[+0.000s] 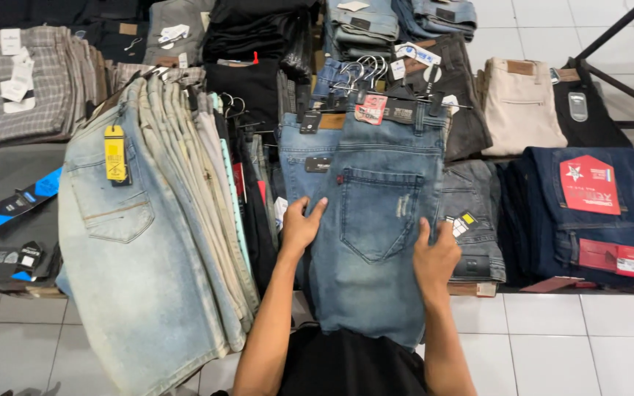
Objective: The person picks up a pair of denim shorts from a display table, smooths the fabric with both hands, and folds them neatly. They then walk to a clothing rack and hang the folded shorts on a hanger among other garments.
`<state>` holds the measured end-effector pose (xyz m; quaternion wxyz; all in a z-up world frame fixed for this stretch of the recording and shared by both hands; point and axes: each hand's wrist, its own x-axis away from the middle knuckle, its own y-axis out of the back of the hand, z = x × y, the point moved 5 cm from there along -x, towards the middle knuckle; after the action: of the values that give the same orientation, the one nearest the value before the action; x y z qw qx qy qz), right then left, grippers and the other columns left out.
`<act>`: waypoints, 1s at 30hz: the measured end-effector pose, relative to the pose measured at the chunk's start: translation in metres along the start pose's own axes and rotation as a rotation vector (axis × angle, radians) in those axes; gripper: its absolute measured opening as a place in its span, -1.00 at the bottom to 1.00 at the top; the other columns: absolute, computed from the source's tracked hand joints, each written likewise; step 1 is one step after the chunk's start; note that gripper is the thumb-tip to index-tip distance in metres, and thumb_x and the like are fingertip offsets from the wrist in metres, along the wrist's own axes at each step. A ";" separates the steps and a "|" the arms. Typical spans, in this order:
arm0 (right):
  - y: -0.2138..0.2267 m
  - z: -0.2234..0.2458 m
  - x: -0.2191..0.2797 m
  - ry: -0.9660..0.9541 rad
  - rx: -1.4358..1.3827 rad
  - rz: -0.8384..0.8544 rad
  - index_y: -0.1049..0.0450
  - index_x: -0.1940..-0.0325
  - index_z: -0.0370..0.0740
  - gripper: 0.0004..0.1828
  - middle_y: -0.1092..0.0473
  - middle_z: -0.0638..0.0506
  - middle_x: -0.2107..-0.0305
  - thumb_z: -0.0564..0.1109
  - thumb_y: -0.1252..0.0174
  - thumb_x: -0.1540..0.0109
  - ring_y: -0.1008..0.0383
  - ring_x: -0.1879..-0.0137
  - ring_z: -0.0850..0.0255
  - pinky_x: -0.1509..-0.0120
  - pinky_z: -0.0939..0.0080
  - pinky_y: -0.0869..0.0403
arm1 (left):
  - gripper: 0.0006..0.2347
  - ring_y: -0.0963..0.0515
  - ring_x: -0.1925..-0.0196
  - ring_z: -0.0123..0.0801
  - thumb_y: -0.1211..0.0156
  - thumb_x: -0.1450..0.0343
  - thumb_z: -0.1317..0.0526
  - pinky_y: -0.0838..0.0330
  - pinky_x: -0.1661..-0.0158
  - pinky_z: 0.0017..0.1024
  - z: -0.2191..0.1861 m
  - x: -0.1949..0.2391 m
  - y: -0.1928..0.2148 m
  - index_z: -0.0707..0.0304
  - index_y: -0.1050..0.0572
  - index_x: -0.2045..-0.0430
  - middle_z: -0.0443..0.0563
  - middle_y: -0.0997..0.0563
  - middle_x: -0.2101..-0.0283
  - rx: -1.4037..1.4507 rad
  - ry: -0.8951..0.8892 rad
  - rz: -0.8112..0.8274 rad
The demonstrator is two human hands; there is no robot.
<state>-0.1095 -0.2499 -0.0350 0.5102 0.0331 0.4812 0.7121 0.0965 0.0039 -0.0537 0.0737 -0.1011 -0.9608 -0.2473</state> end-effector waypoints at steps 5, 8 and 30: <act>-0.011 -0.038 -0.007 -0.157 -0.246 0.112 -0.43 0.42 -0.12 -0.63 -0.28 -0.07 0.73 0.10 -0.27 -0.37 -0.38 0.53 -0.06 0.39 0.03 -0.32 | -0.65 -0.53 0.41 -0.16 -0.34 -0.38 -0.01 -0.40 0.32 -0.28 -0.010 0.003 0.002 0.23 -0.41 0.68 0.13 -0.47 0.62 0.084 -0.078 -0.071; -0.031 -0.058 -0.014 -0.289 -0.410 0.151 -0.46 0.50 -0.13 -0.62 -0.15 0.06 0.84 0.03 -0.31 -0.35 -0.20 0.67 0.16 0.51 0.19 -0.19 | -0.62 -0.44 0.57 -0.30 -0.38 -0.36 -0.01 -0.33 0.43 -0.38 -0.009 -0.006 0.005 0.16 -0.36 0.76 -0.01 -0.37 0.74 0.093 -0.110 -0.111; 0.059 0.002 0.044 -0.328 -0.295 0.362 -0.41 0.48 -0.31 -0.56 -0.25 -0.33 0.71 0.05 -0.38 -0.24 -0.35 0.49 -0.23 0.29 -0.09 -0.32 | -0.39 -0.65 0.07 0.33 -0.46 -0.25 -0.08 -0.54 0.11 0.08 -0.038 0.082 0.026 0.41 -0.48 -0.03 0.55 -0.62 0.15 0.054 0.016 -0.028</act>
<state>-0.1706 -0.2162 -0.0112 0.4449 0.1588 0.2700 0.8390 0.0266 0.0200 0.0066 0.0804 -0.0837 -0.9679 -0.2231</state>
